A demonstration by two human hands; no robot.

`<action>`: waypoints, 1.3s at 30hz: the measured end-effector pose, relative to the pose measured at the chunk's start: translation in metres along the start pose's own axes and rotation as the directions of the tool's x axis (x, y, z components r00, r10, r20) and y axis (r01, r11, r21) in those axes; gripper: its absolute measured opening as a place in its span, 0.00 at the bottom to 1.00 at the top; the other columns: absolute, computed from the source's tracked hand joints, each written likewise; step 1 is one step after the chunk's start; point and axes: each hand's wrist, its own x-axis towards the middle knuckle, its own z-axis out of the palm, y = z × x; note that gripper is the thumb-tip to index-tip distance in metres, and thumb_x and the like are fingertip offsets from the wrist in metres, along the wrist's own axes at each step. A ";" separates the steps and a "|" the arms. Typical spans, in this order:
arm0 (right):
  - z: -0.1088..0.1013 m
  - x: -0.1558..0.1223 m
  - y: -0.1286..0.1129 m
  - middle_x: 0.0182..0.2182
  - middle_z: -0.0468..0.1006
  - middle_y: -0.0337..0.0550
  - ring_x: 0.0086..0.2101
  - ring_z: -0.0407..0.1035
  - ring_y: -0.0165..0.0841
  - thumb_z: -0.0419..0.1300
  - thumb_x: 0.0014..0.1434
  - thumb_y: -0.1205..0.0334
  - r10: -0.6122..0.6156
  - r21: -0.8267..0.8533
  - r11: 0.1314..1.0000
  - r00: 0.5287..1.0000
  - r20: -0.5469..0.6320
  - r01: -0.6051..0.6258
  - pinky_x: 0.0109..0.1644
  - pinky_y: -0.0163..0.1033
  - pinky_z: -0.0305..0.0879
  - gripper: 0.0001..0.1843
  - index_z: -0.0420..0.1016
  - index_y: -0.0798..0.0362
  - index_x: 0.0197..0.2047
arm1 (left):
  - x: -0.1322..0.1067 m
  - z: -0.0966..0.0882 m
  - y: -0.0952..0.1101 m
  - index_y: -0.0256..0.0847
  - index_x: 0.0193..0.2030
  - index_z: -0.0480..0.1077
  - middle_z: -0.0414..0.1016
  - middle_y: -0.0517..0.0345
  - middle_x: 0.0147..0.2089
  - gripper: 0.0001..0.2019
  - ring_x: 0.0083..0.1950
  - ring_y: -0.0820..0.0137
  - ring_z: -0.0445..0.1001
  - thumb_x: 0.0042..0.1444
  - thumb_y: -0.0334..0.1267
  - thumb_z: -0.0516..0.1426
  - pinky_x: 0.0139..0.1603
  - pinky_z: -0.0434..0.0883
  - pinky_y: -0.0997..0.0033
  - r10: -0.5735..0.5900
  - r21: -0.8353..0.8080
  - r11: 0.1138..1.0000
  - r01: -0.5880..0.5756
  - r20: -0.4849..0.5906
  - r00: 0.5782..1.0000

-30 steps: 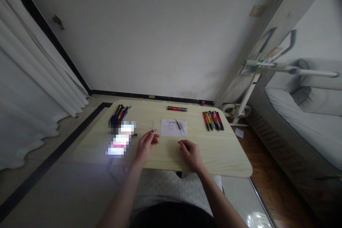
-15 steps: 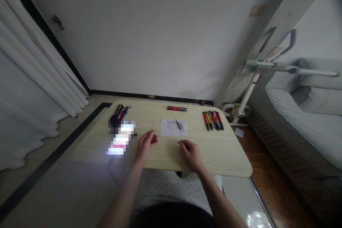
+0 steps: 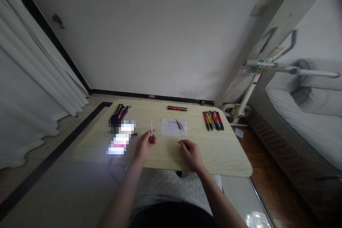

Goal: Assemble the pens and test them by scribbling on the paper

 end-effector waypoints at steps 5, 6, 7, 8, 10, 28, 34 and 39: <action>0.001 0.001 -0.001 0.30 0.77 0.44 0.30 0.70 0.34 0.50 0.56 0.58 0.005 -0.006 1.000 1.000 -0.012 -0.005 0.34 0.35 0.63 0.14 0.75 0.53 0.35 | 0.000 0.001 0.000 0.33 0.38 0.71 0.67 0.61 0.23 0.15 0.24 0.78 0.63 0.46 0.42 0.58 0.24 0.60 0.78 0.017 0.007 1.000 -0.017 0.000 1.000; 0.001 0.001 -0.001 0.29 0.77 0.44 0.30 0.70 0.34 0.50 0.56 0.58 0.004 -0.006 1.000 1.000 -0.011 -0.004 0.34 0.35 0.63 0.14 0.75 0.54 0.35 | 0.000 0.001 0.000 0.33 0.39 0.71 0.66 0.61 0.23 0.16 0.24 0.78 0.63 0.47 0.42 0.58 0.24 0.60 0.78 0.027 0.022 0.999 -0.027 -0.001 1.000; 0.001 0.001 0.000 0.29 0.77 0.44 0.29 0.70 0.34 0.50 0.56 0.58 0.003 -0.007 1.000 1.000 -0.009 -0.003 0.34 0.35 0.63 0.14 0.75 0.54 0.34 | -0.001 0.002 0.000 0.33 0.39 0.71 0.66 0.61 0.23 0.16 0.23 0.78 0.63 0.47 0.43 0.58 0.24 0.60 0.78 0.040 0.045 0.998 -0.039 -0.001 0.999; 0.001 0.001 0.000 0.28 0.77 0.44 0.29 0.70 0.33 0.50 0.56 0.58 0.004 -0.009 1.000 1.000 -0.008 -0.004 0.33 0.35 0.63 0.14 0.75 0.54 0.34 | -0.001 0.002 0.000 0.32 0.40 0.71 0.65 0.61 0.23 0.17 0.23 0.79 0.62 0.47 0.44 0.57 0.24 0.60 0.79 0.052 0.078 0.996 -0.051 -0.002 0.999; 0.001 0.000 0.000 0.28 0.77 0.44 0.29 0.70 0.33 0.50 0.56 0.58 0.007 -0.012 1.000 1.000 -0.007 -0.007 0.33 0.35 0.63 0.14 0.75 0.54 0.34 | -0.002 0.002 -0.001 0.33 0.41 0.71 0.64 0.62 0.22 0.19 0.22 0.80 0.61 0.47 0.46 0.57 0.22 0.59 0.80 0.069 0.153 0.986 -0.067 -0.003 0.998; 0.001 0.000 0.000 0.29 0.77 0.43 0.30 0.70 0.33 0.50 0.56 0.58 0.013 0.009 1.000 1.000 0.014 -0.013 0.33 0.34 0.64 0.14 0.74 0.54 0.35 | -0.005 0.005 0.000 0.34 0.40 0.70 0.63 0.64 0.19 0.22 0.19 0.79 0.60 0.47 0.52 0.55 0.17 0.57 0.81 0.079 0.326 0.943 -0.070 -0.013 0.997; 0.000 0.000 -0.002 0.29 0.77 0.43 0.30 0.70 0.34 0.49 0.56 0.58 0.023 0.006 1.000 1.000 0.012 -0.023 0.34 0.35 0.64 0.14 0.75 0.54 0.35 | -0.005 0.005 0.000 0.33 0.39 0.70 0.66 0.61 0.21 0.21 0.20 0.78 0.63 0.46 0.51 0.56 0.20 0.60 0.80 0.066 0.295 0.954 -0.056 -0.026 0.997; 0.000 0.000 -0.002 0.30 0.77 0.44 0.31 0.70 0.35 0.50 0.56 0.58 0.029 0.005 1.000 1.000 0.007 -0.029 0.35 0.36 0.64 0.14 0.75 0.54 0.35 | -0.004 0.005 -0.001 0.34 0.39 0.70 0.70 0.59 0.23 0.21 0.21 0.77 0.65 0.46 0.50 0.57 0.21 0.62 0.78 0.039 0.255 0.966 -0.034 -0.015 0.999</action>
